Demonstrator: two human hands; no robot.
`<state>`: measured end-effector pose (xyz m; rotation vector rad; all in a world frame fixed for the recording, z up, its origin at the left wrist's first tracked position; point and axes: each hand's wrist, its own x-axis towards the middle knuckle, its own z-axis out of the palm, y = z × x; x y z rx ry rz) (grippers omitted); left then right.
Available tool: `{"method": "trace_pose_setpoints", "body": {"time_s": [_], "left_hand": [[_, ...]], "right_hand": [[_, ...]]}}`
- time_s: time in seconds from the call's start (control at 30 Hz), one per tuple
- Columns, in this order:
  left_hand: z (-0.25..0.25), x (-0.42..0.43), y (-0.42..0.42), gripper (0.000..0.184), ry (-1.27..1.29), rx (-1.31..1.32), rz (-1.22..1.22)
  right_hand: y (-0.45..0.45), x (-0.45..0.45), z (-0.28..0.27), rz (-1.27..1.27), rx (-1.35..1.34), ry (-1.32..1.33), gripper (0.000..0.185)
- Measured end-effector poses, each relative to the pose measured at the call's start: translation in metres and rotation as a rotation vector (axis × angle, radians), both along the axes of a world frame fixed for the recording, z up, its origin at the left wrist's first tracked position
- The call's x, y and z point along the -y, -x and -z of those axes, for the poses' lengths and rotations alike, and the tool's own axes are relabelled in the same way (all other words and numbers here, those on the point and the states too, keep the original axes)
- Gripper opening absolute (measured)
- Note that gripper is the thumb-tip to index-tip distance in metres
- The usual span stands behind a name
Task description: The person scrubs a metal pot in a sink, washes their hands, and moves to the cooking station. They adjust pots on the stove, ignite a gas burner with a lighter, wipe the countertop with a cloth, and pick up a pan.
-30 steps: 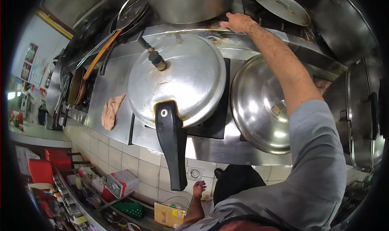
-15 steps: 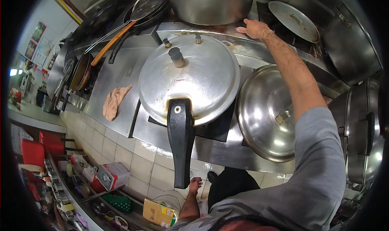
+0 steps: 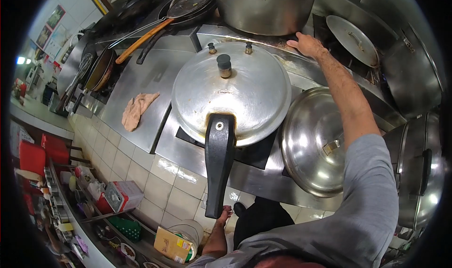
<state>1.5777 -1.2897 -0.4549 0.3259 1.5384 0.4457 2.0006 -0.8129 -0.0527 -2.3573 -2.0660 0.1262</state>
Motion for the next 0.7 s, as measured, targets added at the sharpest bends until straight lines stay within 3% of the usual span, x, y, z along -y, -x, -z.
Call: {"method": "trace_pose_setpoints", "body": {"time_s": [0.37,0.43,0.53,0.6,0.67,0.7], "left_hand": [[0.013,-0.007,0.006,0.022,-0.022,0.118,-0.046],[0.017,-0.007,0.012,0.022,-0.061,0.039,-0.001],[-0.007,-0.016,0.022,0.019,-0.067,-0.019,0.006],[-0.004,-0.02,0.046,0.013,-0.085,-0.012,0.052],[-0.002,-0.018,0.072,0.015,-0.14,-0.006,0.032],[-0.007,-0.018,0.088,0.016,-0.11,-0.039,0.011]], "right_hand": [[-0.002,0.009,-0.001,0.021,-0.013,0.01,0.065],[-0.01,0.017,0.002,0.001,-0.059,-0.04,0.065],[-0.014,0.045,-0.005,0.013,-0.084,-0.022,0.064],[-0.016,0.067,-0.022,-0.006,-0.241,0.135,0.068],[-0.041,0.087,-0.01,-0.024,-0.135,-0.02,0.074],[-0.032,0.106,-0.028,0.02,-0.175,0.068,0.075]]}}
